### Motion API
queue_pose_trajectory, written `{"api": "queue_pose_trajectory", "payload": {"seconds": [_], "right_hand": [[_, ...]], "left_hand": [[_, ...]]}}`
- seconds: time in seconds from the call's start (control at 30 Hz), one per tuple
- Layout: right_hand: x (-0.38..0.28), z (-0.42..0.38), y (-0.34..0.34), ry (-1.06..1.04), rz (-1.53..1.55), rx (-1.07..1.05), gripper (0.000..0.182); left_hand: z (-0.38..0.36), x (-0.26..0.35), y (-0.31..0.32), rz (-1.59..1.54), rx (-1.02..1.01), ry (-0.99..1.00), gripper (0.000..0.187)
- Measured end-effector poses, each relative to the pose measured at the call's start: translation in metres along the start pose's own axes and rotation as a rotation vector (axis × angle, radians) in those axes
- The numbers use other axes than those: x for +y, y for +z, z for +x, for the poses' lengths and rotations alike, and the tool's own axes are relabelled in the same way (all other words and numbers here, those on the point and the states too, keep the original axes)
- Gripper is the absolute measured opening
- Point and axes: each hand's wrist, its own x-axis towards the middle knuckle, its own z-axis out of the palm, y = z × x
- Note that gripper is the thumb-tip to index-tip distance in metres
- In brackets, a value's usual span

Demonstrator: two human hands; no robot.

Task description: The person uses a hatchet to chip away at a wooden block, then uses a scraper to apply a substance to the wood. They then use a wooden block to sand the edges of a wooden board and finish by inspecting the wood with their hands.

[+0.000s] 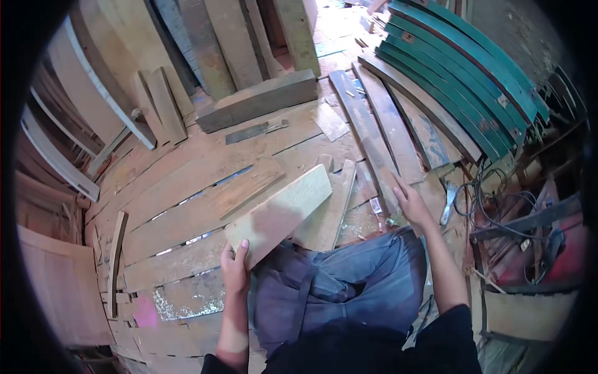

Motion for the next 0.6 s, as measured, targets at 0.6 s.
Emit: {"api": "queue_pose_trajectory", "payload": {"seconds": [0.6], "right_hand": [[-0.115,-0.137,0.087,0.097,0.999,0.138,0.045]], "left_hand": [[-0.051,0.052,0.030,-0.547,0.014,0.115,0.063]]}}
